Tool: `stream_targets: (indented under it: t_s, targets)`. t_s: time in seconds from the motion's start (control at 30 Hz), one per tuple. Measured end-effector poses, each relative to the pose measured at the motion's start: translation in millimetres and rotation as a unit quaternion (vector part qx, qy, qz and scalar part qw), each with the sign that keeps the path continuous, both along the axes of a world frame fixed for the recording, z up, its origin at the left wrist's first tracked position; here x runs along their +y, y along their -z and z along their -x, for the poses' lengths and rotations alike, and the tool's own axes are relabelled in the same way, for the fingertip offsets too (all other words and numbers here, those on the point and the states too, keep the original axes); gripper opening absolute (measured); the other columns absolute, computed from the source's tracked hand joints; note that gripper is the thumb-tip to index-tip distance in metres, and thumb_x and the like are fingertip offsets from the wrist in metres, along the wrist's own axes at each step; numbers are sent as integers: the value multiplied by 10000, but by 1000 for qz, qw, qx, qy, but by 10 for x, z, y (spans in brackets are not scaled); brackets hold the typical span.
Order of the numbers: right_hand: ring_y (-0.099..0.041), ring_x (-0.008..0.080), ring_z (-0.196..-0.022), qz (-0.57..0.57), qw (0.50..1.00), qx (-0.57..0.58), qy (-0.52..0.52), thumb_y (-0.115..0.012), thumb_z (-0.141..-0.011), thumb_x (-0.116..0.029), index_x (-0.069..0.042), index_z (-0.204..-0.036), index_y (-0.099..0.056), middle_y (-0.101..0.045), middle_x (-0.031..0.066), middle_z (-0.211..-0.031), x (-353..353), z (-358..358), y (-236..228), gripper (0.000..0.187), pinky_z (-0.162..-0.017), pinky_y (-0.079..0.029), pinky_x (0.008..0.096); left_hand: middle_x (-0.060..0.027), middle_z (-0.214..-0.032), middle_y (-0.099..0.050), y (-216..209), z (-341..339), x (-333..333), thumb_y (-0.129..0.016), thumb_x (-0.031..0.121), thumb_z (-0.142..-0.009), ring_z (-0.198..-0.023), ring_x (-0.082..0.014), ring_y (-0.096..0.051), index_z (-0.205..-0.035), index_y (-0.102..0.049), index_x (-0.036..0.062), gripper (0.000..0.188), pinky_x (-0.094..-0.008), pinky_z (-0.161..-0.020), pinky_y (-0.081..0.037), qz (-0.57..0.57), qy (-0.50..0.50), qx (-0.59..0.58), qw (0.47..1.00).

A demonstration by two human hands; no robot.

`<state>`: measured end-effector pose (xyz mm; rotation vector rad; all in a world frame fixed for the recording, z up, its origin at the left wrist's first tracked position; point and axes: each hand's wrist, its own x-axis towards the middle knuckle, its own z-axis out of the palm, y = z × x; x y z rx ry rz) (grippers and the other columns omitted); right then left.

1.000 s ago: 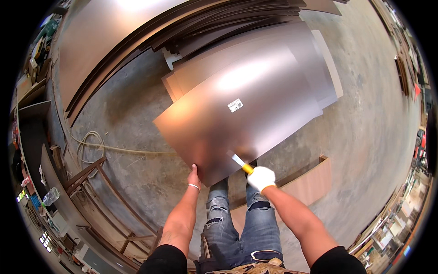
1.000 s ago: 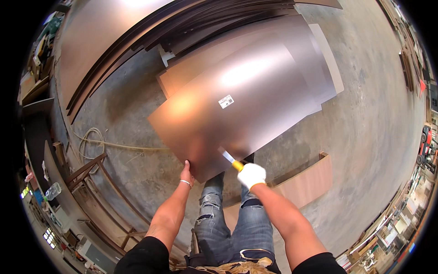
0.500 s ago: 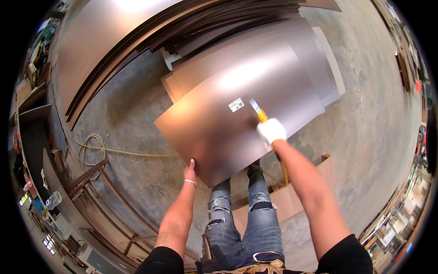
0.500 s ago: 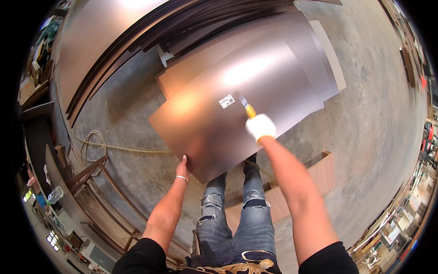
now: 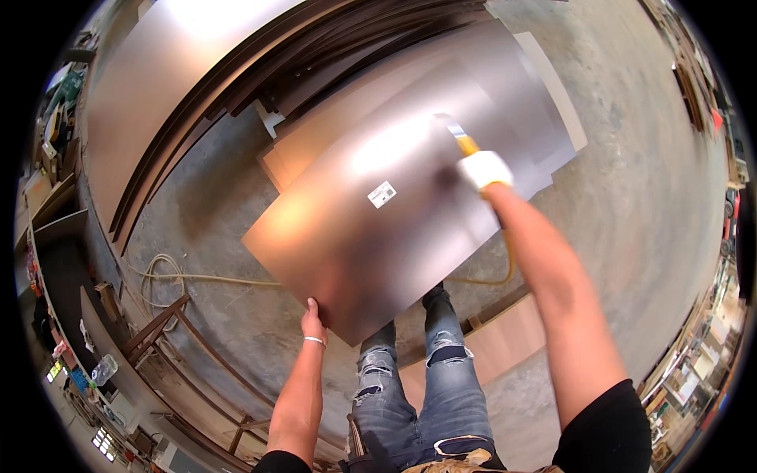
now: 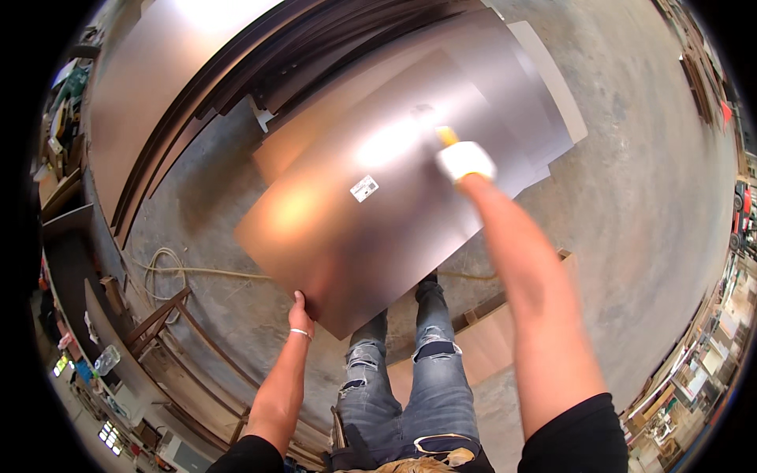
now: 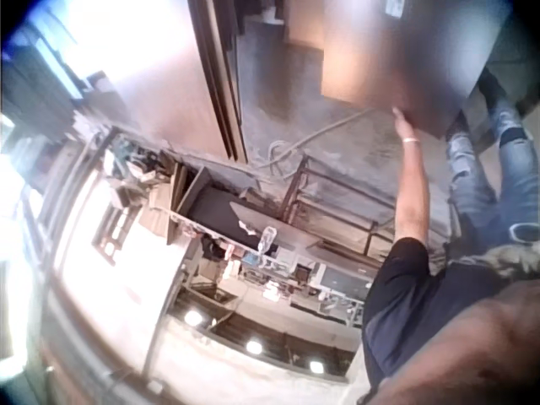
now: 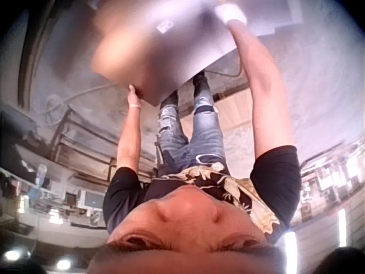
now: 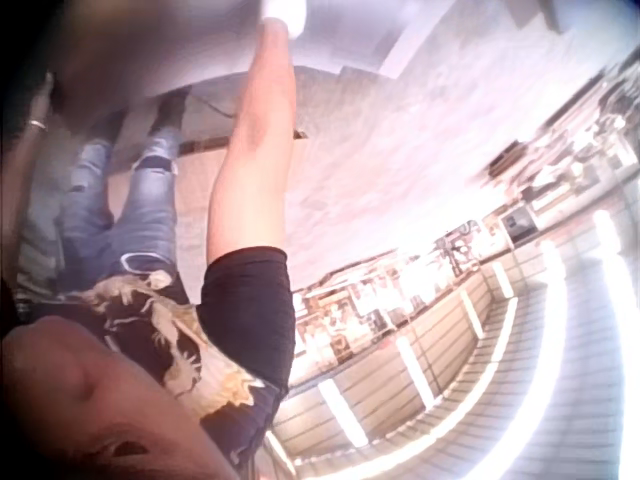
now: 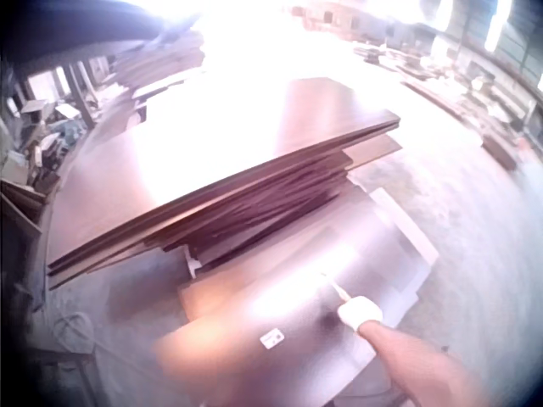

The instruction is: The person repeatedly picks up large metal sheets from a stack, sprays them with a handheld spray gun, and places them on a workbench. The person handles the sheets one at a time, spraying each side before stacking them.

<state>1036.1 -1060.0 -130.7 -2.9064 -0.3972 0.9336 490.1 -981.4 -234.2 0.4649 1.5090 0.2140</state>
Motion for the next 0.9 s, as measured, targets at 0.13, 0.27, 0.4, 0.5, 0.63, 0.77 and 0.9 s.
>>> stream_targets:
  t_s: [0.13,0.27,0.4,0.5,0.63,0.77,0.9]
  targets:
    - [-526,223,-428,-84,948,105,290,-515,-829,-203,-17,-783,-568,-521,86,-560,-764,-484,-295,199,-389,-413,394,-148,-1360,-544,-377,470,-81,-562,517,-961,-1216,-250,-536,-1355,-473,-87,727,-385,-1049,-415,-78,-6,111,991]
    - [-673,317,-597,-62,969,112,212,-573,-811,-253,65,-848,-664,-636,214,-643,-1614,71,-374,333,-568,-525,437,-175,-1288,-595,-858,520,-248,-523,541,-973,-1141,-255,-579,-1293,-530,-121,736,-376,-1009,-439,-112,63,216,968]
    - [-679,383,-732,-19,989,83,-117,-584,-786,-332,-57,-737,-714,-685,202,-763,-2138,1470,-650,308,-690,-545,467,-207,-1262,-610,-1356,777,-105,-497,565,-973,-1113,-270,-595,-1266,-531,-157,780,-380,-986,-446,-97,88,295,946]
    - [-710,307,-756,8,952,181,-245,-580,-772,-309,-98,-807,-743,-720,141,-811,-2613,2437,-1075,269,-697,-558,431,-229,-1265,-604,-1654,479,-58,-511,579,-958,-1124,-284,-593,-1264,-520,-174,813,-380,-989,-443,-120,108,344,925]
    - [-721,320,-782,-23,936,225,-270,-584,-769,-299,-107,-829,-762,-727,157,-835,-2632,2740,-1258,268,-697,-567,436,-257,-1267,-598,-2051,355,82,-562,592,-921,-1122,-325,-600,-1236,-519,-198,851,-409,-958,-467,-143,106,329,928]
    - [-706,322,-876,-38,958,222,-177,-557,-808,-331,-102,-856,-750,-732,139,-901,-2776,2409,-1223,303,-763,-554,443,-278,-1264,-595,-2396,-6,119,-554,575,-929,-1125,-367,-606,-1219,-547,-173,803,-448,-951,-473,-153,132,356,912]
    - [-672,393,-872,-86,982,163,42,-523,-867,-373,-107,-857,-732,-701,192,-904,-3281,2269,-1221,339,-757,-531,485,-233,-1343,-553,-2472,-458,141,-510,522,-970,-1154,-337,-588,-1316,-475,-134,742,-430,-983,-462,-136,109,203,964]
